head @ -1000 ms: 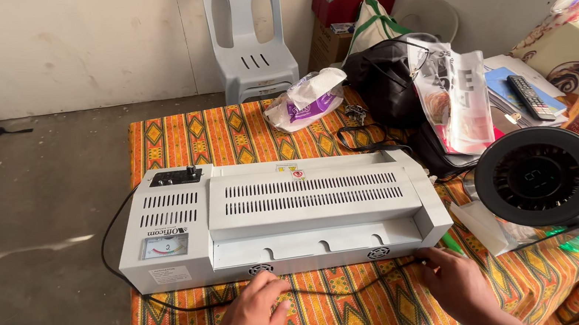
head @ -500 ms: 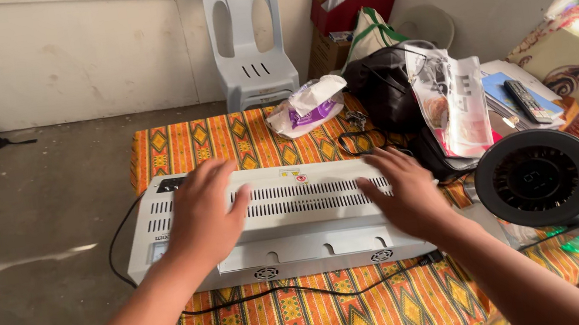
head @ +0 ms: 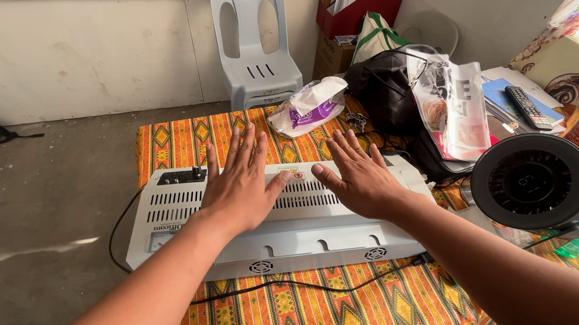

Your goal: The person uses a screwdriver to tighten screws on the back panel of a laminator, then flips the device and places the top cover onto the laminator. The person wipes the top cover with a tissue and positions the power cord.

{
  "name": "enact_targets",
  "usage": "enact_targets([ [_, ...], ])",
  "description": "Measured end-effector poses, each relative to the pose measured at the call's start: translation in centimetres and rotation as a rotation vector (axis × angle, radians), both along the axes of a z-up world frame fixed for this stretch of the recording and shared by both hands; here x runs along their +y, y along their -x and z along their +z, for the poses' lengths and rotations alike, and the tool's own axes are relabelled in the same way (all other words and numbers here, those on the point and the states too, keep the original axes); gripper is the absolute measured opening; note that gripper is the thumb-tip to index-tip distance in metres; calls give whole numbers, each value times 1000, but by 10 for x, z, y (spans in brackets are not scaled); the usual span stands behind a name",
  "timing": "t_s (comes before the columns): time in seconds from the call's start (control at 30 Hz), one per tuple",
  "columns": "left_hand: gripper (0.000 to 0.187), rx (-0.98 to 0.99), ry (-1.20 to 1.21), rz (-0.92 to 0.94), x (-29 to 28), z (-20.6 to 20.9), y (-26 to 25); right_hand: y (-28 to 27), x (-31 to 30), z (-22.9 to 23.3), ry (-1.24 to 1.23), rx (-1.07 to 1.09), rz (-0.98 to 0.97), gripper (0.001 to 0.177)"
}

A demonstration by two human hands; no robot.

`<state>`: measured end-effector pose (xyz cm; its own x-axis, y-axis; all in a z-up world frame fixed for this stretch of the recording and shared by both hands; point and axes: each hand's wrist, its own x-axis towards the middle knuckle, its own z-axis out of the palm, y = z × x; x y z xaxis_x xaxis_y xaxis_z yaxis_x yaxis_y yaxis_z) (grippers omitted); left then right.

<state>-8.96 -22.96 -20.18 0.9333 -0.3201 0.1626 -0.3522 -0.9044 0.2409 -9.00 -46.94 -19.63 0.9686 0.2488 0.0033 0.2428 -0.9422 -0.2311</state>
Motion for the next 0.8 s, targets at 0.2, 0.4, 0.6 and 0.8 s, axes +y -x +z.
enact_targets([
  [0.2, 86, 18, -6, 9, 1, -1, -4, -9, 0, -3, 25, 0, 15, 96],
  [0.4, 87, 36, -17, 24, -4, -3, -4, -8, 0, -4, 18, 21, 14, 95],
  [0.6, 86, 71, -15, 38, -4, -4, -3, -9, -4, -6, 31, 35, 5, 94],
  [0.8, 86, 70, -12, 34, -3, -3, -4, -12, -7, -8, 41, 42, -1, 93],
])
